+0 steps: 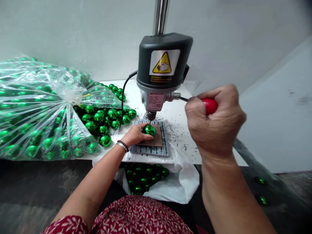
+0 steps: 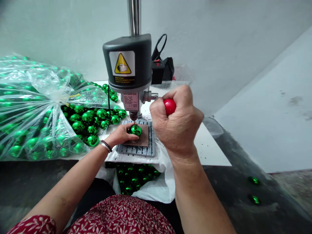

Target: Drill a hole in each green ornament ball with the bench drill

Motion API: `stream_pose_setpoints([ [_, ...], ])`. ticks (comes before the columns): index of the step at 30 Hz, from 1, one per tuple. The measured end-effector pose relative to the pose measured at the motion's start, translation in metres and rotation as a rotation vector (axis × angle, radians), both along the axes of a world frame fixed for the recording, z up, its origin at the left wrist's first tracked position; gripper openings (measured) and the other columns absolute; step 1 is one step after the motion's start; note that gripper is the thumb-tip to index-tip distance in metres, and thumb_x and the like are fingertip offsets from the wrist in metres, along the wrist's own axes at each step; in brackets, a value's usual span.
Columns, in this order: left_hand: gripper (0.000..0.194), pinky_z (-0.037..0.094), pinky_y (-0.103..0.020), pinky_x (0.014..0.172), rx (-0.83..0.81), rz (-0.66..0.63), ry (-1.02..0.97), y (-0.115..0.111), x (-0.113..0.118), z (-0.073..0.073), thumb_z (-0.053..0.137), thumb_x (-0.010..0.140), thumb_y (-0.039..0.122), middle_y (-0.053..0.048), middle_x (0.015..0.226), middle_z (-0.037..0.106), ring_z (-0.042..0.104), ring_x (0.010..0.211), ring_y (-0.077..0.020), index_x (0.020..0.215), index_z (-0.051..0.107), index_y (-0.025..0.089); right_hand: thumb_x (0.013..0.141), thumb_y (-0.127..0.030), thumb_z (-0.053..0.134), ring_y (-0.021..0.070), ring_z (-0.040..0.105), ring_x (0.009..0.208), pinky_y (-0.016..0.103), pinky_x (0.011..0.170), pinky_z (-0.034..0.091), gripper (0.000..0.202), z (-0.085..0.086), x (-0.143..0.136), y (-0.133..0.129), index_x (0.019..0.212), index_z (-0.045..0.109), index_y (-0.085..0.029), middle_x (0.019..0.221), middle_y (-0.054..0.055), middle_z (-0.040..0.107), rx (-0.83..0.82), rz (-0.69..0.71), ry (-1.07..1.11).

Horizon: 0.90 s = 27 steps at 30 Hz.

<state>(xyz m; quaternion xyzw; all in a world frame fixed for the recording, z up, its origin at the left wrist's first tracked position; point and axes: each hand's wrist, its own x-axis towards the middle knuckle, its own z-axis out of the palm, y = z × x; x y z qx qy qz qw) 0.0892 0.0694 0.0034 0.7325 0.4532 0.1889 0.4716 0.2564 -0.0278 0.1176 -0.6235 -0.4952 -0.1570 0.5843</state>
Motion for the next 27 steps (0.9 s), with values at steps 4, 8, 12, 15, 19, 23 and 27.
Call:
stream_pose_setpoints([
  [4, 0.059, 0.053, -0.033, 0.093, 0.023, -0.017, -0.033, 0.002, -0.001, -0.006, 0.084, 0.063, 0.033, 0.001, 0.098, 0.074, 0.066, 0.100, -0.0239, 0.119, 0.072, 0.019, 0.083, -0.030, 0.053, 0.0084, 0.047, 0.061, 0.024, 0.060, 0.042, 0.009, -0.010, -0.003, -0.001, 0.079, 0.049, -0.022, 0.069, -0.003, 0.051, 0.034, -0.025, -0.016],
  [8, 0.056, 0.052, -0.033, 0.093, 0.023, -0.038, -0.038, 0.003, -0.001, -0.008, 0.084, 0.064, 0.034, 0.001, 0.097, 0.074, 0.066, 0.099, -0.0237, 0.118, 0.072, 0.019, 0.084, -0.031, 0.054, 0.0086, 0.048, 0.061, 0.024, 0.059, 0.043, 0.011, -0.026, -0.009, -0.002, 0.080, 0.049, -0.022, 0.070, -0.002, 0.052, 0.106, -0.028, 0.006],
  [12, 0.055, 0.051, -0.033, 0.092, 0.034, -0.049, -0.035, 0.003, -0.001, -0.008, 0.083, 0.065, 0.033, -0.001, 0.096, 0.074, 0.066, 0.096, -0.0236, 0.116, 0.072, 0.017, 0.084, -0.031, 0.057, 0.0084, 0.050, 0.064, 0.025, 0.062, 0.044, 0.012, -0.037, -0.011, 0.001, 0.081, 0.051, -0.021, 0.073, -0.001, 0.055, 0.168, -0.031, 0.022],
  [15, 0.052, 0.051, -0.032, 0.088, 0.045, -0.059, -0.051, 0.002, -0.001, -0.009, 0.082, 0.066, 0.033, -0.001, 0.095, 0.073, 0.066, 0.093, -0.0225, 0.114, 0.072, 0.017, 0.085, -0.030, 0.058, 0.0081, 0.050, 0.064, 0.024, 0.060, 0.043, 0.013, -0.045, -0.011, 0.004, 0.081, 0.051, -0.020, 0.073, -0.001, 0.054, 0.222, -0.011, 0.009],
  [19, 0.052, 0.051, -0.031, 0.086, 0.054, -0.051, -0.061, 0.001, -0.002, -0.009, 0.083, 0.065, 0.033, -0.001, 0.093, 0.073, 0.065, 0.091, -0.0217, 0.112, 0.072, 0.016, 0.086, -0.032, 0.057, 0.0082, 0.051, 0.065, 0.024, 0.061, 0.044, 0.014, -0.061, -0.012, 0.005, 0.082, 0.051, -0.020, 0.074, -0.001, 0.054, 0.258, -0.005, 0.013],
  [23, 0.049, 0.050, -0.030, 0.083, 0.048, -0.055, -0.078, 0.001, -0.002, -0.009, 0.083, 0.065, 0.034, 0.000, 0.090, 0.072, 0.064, 0.089, -0.0214, 0.109, 0.072, 0.017, 0.086, -0.034, 0.056, 0.0082, 0.052, 0.065, 0.024, 0.061, 0.045, 0.015, -0.063, -0.012, 0.006, 0.083, 0.050, -0.020, 0.075, -0.001, 0.055, 0.262, 0.012, 0.040],
  [27, 0.050, 0.051, -0.033, 0.084, 0.086, -0.037, -0.040, -0.001, 0.001, -0.012, 0.082, 0.066, 0.034, -0.002, 0.091, 0.072, 0.065, 0.090, -0.0233, 0.111, 0.072, 0.015, 0.084, -0.034, 0.055, 0.0064, 0.048, 0.064, 0.023, 0.060, 0.042, 0.017, -0.017, -0.006, 0.019, 0.079, 0.050, -0.018, 0.072, -0.001, 0.053, 0.297, 0.022, 0.050],
])
